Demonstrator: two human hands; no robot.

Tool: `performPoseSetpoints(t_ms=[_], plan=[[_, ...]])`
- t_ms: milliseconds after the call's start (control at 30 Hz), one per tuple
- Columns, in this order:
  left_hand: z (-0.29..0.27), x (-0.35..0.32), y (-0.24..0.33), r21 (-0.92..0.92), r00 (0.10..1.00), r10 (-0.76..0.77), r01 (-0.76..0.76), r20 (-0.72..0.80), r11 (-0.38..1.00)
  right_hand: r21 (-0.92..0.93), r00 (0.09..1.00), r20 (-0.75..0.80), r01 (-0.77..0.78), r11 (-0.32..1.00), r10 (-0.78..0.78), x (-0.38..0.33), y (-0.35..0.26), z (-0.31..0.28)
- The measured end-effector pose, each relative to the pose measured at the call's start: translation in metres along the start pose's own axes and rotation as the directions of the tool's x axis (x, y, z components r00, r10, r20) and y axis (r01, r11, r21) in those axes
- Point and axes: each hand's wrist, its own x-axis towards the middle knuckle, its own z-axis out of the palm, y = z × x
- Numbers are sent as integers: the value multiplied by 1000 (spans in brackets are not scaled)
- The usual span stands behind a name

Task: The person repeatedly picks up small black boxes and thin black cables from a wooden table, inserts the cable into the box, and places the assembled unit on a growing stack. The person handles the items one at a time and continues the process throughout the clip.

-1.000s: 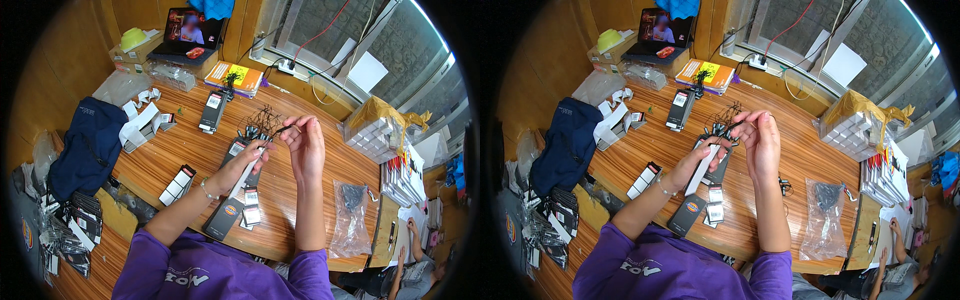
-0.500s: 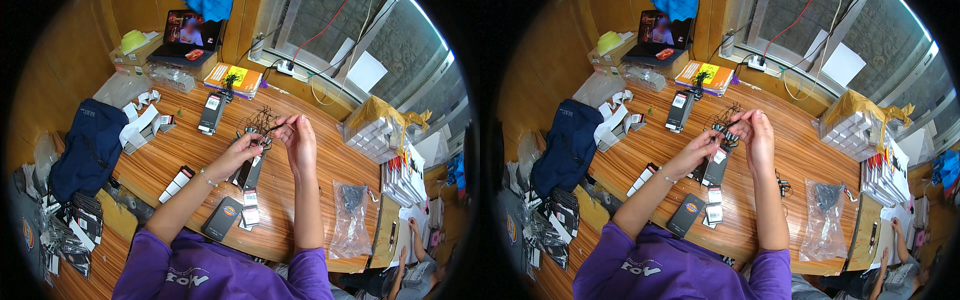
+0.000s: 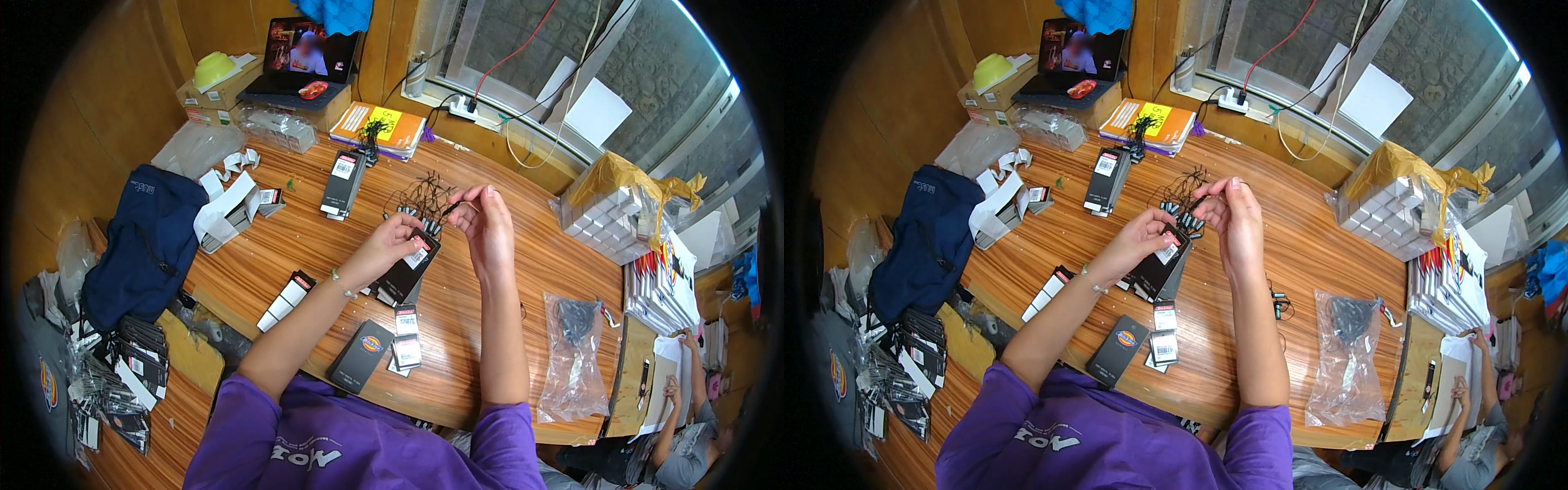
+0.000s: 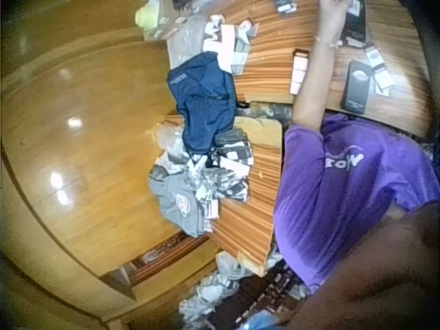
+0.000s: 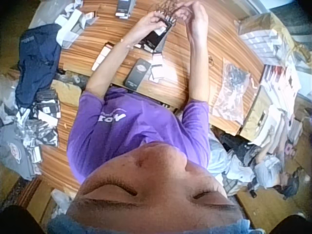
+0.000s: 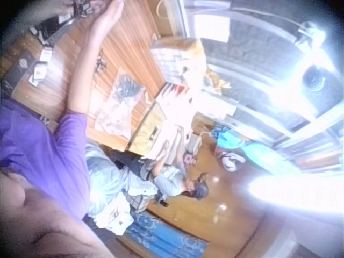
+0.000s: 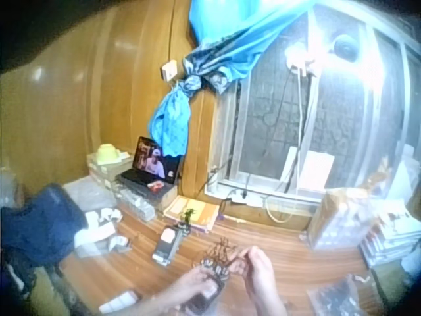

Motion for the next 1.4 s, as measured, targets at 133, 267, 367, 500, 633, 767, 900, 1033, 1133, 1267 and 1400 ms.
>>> performPoseSetpoints(t_ms=[133,267,367,500,633,767,900,1033,1133,1267,1400], plan=[[-10,14,-18,323,993,92,-64,-72,944,-103,999,-19,-33,994,32,13,11,-9],[-9,14,-25,533,981,142,-49,-134,845,-149,995,-73,-73,986,63,23,18,-16],[-4,11,-21,682,976,165,-22,-146,731,-186,994,-77,-85,979,72,28,21,-19],[0,8,-14,874,945,305,-44,-122,484,-227,991,-87,-118,967,101,35,26,-21],[-7,6,-19,931,940,327,-29,-99,364,-246,983,-109,-171,954,149,47,38,-26],[-6,-4,-16,941,931,349,-22,-104,339,-188,973,-111,-221,957,203,59,57,-33],[-2,-25,-7,914,918,381,-59,-108,401,-159,948,-161,-301,940,276,74,68,-44],[-3,-59,10,904,928,346,-26,-136,427,-101,915,-172,-385,917,365,96,82,-52],[0,-82,22,881,938,310,-11,-155,473,-125,901,-195,-415,901,388,118,98,-69],[-2,-99,16,863,956,266,-28,-125,505,-195,905,-209,-410,891,371,130,107,-84],[1,-113,20,888,982,160,11,-95,460,-341,929,-291,-323,883,228,112,98,-69]])
